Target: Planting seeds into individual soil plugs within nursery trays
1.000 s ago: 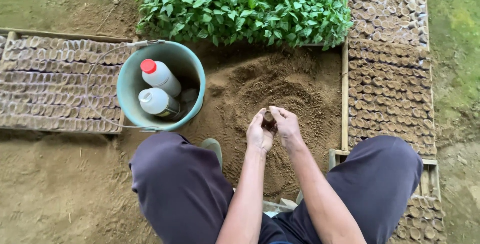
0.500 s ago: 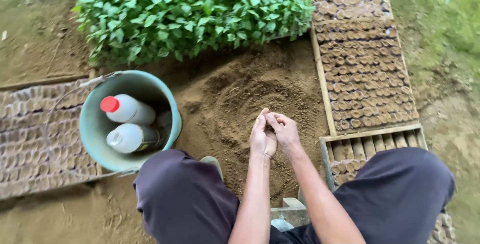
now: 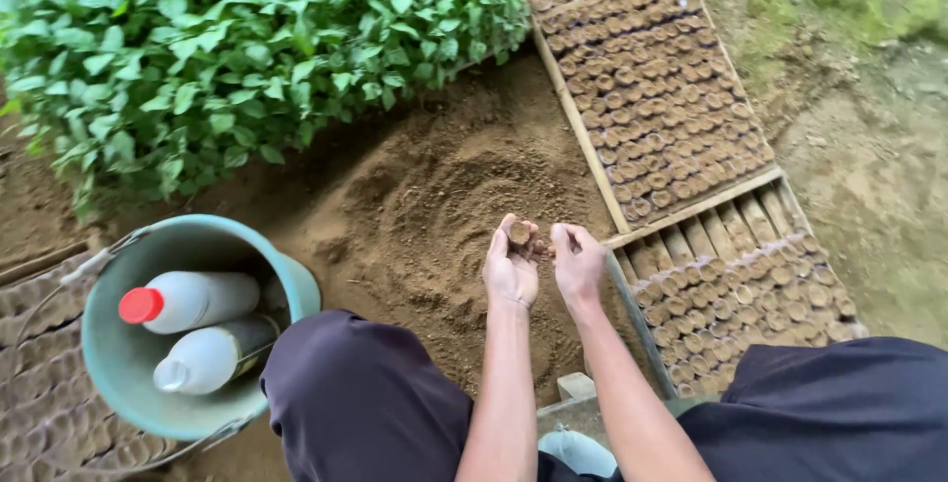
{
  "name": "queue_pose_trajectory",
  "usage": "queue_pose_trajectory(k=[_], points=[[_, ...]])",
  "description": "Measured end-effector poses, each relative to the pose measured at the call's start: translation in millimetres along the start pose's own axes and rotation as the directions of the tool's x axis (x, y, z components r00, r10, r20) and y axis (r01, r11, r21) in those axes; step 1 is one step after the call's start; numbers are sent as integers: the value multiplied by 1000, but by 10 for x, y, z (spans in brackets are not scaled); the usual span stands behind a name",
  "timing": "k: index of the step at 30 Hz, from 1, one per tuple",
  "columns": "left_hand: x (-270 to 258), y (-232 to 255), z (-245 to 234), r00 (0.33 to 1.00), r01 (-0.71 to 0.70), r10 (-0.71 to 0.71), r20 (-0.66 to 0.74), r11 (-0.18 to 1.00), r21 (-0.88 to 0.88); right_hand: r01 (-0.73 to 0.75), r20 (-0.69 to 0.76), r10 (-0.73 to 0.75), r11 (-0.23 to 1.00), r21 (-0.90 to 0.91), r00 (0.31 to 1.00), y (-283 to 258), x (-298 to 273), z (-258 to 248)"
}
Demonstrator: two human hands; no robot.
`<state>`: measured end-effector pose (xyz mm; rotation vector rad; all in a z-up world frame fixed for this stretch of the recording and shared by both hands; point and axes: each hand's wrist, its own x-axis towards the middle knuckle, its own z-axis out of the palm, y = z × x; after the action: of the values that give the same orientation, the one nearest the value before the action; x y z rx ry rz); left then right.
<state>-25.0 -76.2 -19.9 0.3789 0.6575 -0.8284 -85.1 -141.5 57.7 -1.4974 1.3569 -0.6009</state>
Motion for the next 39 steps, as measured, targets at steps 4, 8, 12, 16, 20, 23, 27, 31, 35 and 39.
queue_pose_trajectory(k=[4, 8, 12, 16, 20, 23, 27, 31, 35, 39], points=[[205, -272, -163, 999, 39, -40, 28, 998, 41, 59, 53, -52, 987, -149, 997, -185, 64, -90], [51, -470, -57, 997, 63, -67, 38, 993, 101, 43, 104, -44, 999, 14, 994, -11, 198, -199], [-21, -630, -55, 991, 108, -120, 56, 978, 177, -36, 64, 33, 998, 49, 997, 18, 178, -429], [-300, -742, 218, 988, 115, -140, 68, 951, 286, -125, 89, 115, 984, 126, 989, -15, 188, -668], [-83, -1065, -9, 985, 147, -172, 30, 912, 382, -162, 87, 151, 976, 148, 985, 35, 299, -966], [-224, -1218, 198, 984, 157, -177, -6, 860, 486, -188, 90, 174, 966, 176, 981, 97, 429, -1200], [-339, -1567, 520, 979, 178, -198, -37, 762, 623, -224, 86, 210, 950, 219, 974, 260, 612, -1564], [-191, -2115, 598, 993, 66, -122, -6, 500, 863, -246, 66, 237, 950, 193, 969, 532, 933, -2063], [330, -2658, 461, 969, -241, -81, 234, -98, 965, -234, 16, 234, 972, -4, 972, 682, 1424, -2683], [384, -3002, 512, 936, -336, -209, 284, -292, 895, -250, -22, 250, 952, -175, 968, 937, 1893, -3111]])
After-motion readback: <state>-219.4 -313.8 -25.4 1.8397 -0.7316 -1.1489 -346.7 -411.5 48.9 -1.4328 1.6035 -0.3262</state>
